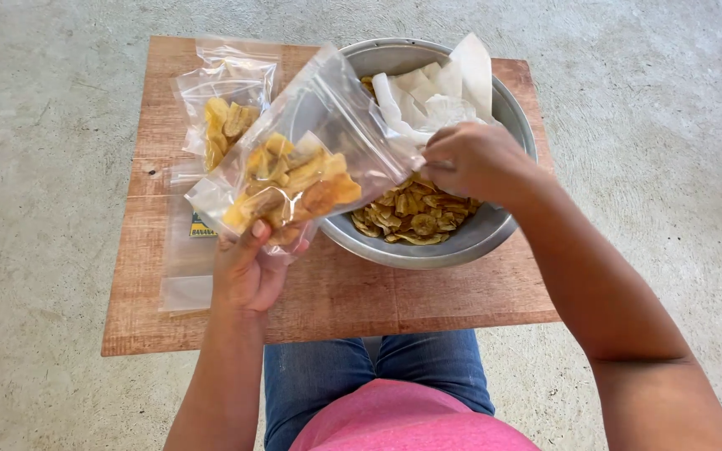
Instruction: The person takes fried banana chips from a large metal bowl and places them into clear plastic bags by hand.
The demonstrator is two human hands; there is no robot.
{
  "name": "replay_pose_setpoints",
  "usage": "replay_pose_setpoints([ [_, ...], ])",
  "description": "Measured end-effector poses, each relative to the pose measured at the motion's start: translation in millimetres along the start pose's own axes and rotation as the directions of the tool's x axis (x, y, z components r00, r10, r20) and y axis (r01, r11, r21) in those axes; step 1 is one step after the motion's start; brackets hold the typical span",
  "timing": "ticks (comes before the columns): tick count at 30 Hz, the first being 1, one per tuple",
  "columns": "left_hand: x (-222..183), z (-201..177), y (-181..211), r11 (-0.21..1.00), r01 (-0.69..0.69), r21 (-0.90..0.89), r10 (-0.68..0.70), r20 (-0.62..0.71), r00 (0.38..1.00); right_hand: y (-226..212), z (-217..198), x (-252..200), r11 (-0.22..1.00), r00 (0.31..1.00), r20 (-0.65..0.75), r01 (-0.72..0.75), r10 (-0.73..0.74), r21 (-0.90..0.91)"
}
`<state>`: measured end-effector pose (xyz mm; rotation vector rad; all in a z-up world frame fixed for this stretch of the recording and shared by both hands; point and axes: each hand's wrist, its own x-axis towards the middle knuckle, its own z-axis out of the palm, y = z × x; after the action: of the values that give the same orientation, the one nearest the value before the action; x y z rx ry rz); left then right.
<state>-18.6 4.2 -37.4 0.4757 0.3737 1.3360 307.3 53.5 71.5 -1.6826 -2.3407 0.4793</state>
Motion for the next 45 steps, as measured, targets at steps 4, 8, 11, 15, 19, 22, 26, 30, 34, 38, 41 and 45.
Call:
replay_pose_setpoints([
  [4, 1.1, 4.0, 2.9, 0.999, 0.022, 0.023, -0.021, -0.050, 0.999, -5.5, 8.0, -0.9, 0.945, 0.998, 0.037, 0.063, -0.054, -0.322],
  [8, 1.6, 6.2, 7.0, 1.000, 0.018, 0.021, -0.017, -0.022, 1.000, -1.4, 10.4, -0.7, 0.914, 0.996, 0.084, 0.012, 0.024, -0.406],
  [11, 1.7, -0.4, 7.2, 0.999, 0.008, 0.044, -0.007, -0.026, 1.000, 14.0, 14.3, -3.9, 0.928, 0.997, 0.067, 0.002, 0.025, -0.372],
  [15, 1.3, -3.8, 6.3, 0.996, 0.006, 0.084, -0.001, -0.056, 0.998, 19.7, 9.9, -8.8, 0.978, 1.000, -0.010, 0.005, -0.007, -0.209],
  [19, 2.4, 0.5, 4.7, 0.996, 0.010, 0.090, -0.004, -0.063, 0.998, 8.8, 1.7, -11.7, 0.991, 0.998, -0.020, -0.054, 0.051, -0.126],
  [22, 2.5, 3.1, 3.6, 0.995, 0.005, 0.098, -0.002, -0.040, 0.999, 2.5, -0.1, -14.1, 0.990, 0.992, 0.012, -0.125, 0.126, -0.065],
  [26, 3.0, 3.8, 1.9, 0.994, 0.050, 0.098, -0.044, -0.056, 0.997, 11.6, 12.7, -15.2, 0.996, 0.998, 0.037, -0.053, 0.056, -0.065],
  [30, 2.6, 6.7, 1.2, 0.994, 0.042, 0.105, -0.038, -0.037, 0.999, 12.6, 22.6, -14.8, 0.990, 0.997, -0.009, 0.075, -0.076, -0.122],
  [34, 1.9, 12.5, 3.6, 0.991, 0.024, 0.135, -0.026, 0.008, 1.000, -6.4, 19.8, -12.6, 0.982, 0.988, -0.050, 0.137, -0.144, -0.127],
  [38, 0.0, 9.8, 1.2, 0.986, 0.066, 0.156, -0.064, -0.019, 0.998, -10.8, 26.9, -9.4, 0.969, 0.995, -0.005, 0.094, -0.097, -0.228],
  [41, -0.2, 10.9, 1.1, 0.985, 0.067, 0.159, -0.064, -0.023, 0.998, -3.0, 30.6, -10.4, 0.968, 0.997, -0.001, 0.074, -0.076, -0.241],
  [45, -1.2, 12.8, 4.5, 0.984, 0.079, 0.162, -0.074, -0.036, 0.997, -10.7, 18.7, -17.1, 0.981, 0.998, 0.023, 0.067, -0.064, -0.180],
])
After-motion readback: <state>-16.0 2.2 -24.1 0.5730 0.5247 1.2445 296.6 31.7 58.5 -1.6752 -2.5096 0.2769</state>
